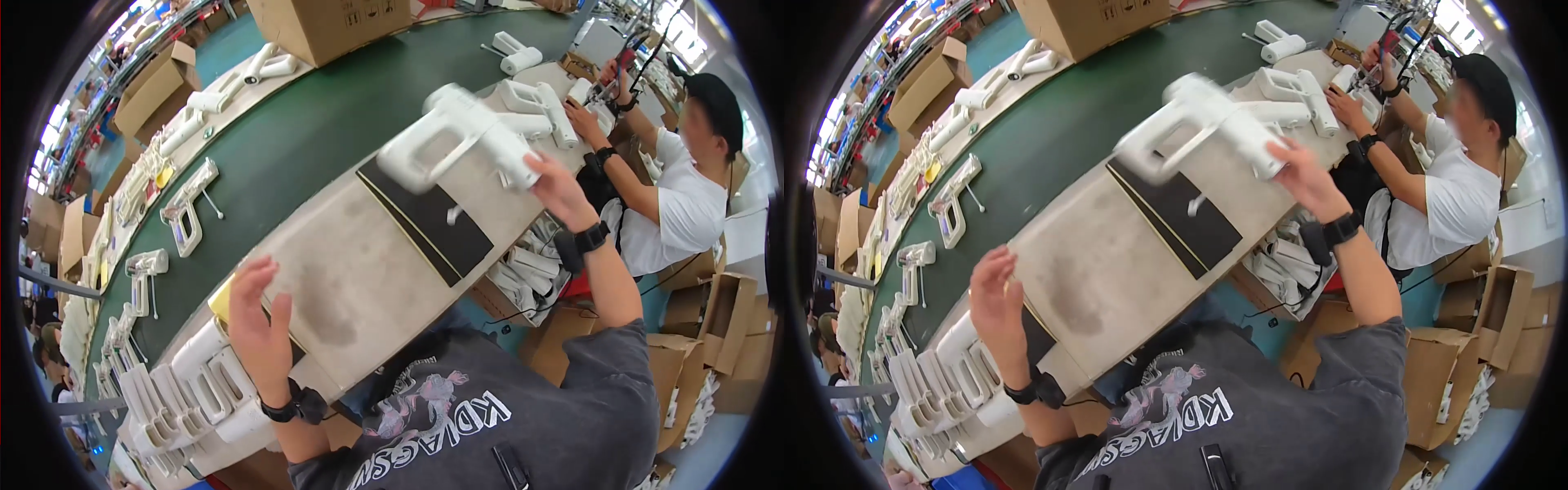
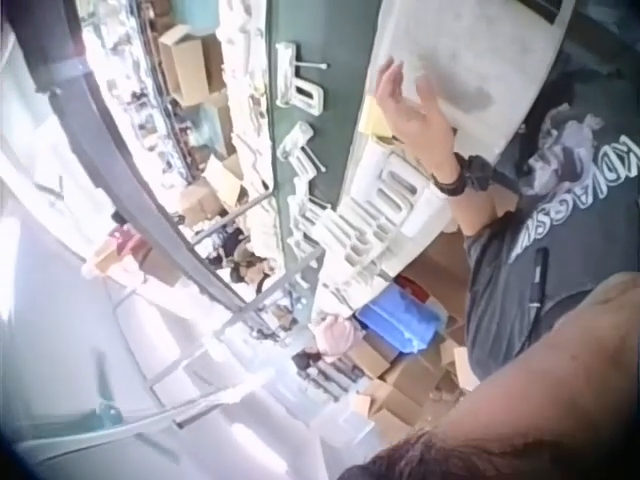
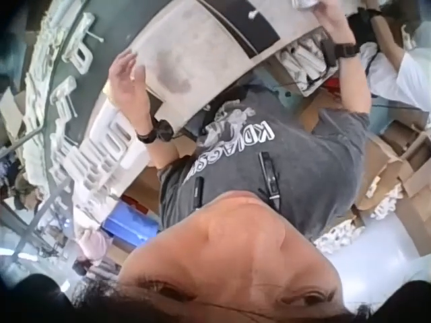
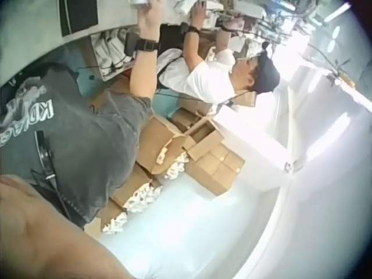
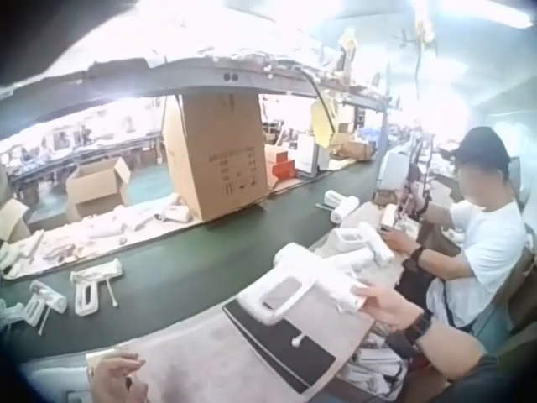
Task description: The person picks up a white plastic housing, presses it over a base containing a motor and battery, and sets the unit aside. They then pick up a stack of housings from a box and place them on the workbench before repeating the assembly process.
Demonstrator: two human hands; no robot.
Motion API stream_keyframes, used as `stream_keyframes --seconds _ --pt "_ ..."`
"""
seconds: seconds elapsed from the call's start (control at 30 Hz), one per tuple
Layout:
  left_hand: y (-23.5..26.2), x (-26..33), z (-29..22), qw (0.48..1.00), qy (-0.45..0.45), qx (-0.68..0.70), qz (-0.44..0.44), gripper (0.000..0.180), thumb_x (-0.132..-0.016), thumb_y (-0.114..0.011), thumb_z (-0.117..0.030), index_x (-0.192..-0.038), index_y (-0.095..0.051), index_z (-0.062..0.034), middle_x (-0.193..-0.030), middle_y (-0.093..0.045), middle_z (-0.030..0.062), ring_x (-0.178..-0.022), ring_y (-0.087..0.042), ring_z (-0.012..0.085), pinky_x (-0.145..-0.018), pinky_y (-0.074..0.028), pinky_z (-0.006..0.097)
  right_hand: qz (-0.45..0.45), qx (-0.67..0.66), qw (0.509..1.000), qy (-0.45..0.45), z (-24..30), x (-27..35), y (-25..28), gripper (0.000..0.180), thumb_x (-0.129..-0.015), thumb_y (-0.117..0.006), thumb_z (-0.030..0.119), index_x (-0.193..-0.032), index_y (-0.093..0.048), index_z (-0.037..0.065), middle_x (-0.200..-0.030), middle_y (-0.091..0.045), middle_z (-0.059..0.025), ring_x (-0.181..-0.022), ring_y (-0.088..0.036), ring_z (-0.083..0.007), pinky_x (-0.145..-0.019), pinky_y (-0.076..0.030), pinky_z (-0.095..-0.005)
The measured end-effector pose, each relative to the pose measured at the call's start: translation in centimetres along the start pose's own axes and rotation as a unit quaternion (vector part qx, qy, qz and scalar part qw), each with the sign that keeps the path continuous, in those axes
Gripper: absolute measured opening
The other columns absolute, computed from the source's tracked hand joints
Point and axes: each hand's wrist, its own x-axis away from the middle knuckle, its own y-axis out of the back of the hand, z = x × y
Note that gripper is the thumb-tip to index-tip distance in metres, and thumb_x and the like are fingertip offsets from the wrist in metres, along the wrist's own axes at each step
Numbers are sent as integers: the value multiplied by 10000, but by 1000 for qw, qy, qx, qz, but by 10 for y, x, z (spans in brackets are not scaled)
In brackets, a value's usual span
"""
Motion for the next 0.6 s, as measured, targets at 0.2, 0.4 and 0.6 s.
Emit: stream_keyframes --seconds 0.2,0.4,0.6 --pt "-10 23 12 996 76 44 18 148 -980 -632 19 -1127 -653 21 -1187 -672 130 -1138 -644 214 -995 -492 333 -208 -49 975 60 3 -89 113 500 -997 -691 279 -1422 -520 80 -1303 -615 -42 -1165 -588 -206 -1045 -471 -417" --pt "-3 29 23 992 106 60 41 158 -983 -644 3 -1140 -658 11 -1168 -680 107 -1118 -649 190 -978 -495 320 -359 21 930 78 -14 -138 163 536 -843 -831 481 -1251 -649 185 -1085 -685 13 -931 -637 -172 -754 -507 -349" --pt "9 38 29 985 161 20 59 193 -1006 -629 -35 -1191 -642 16 -1159 -695 84 -1075 -659 172 -974 -498 316 -370 114 920 63 -18 -143 151 598 -878 -766 587 -1276 -650 156 -974 -643 50 -712 -484 -98 -665 -432 -256"
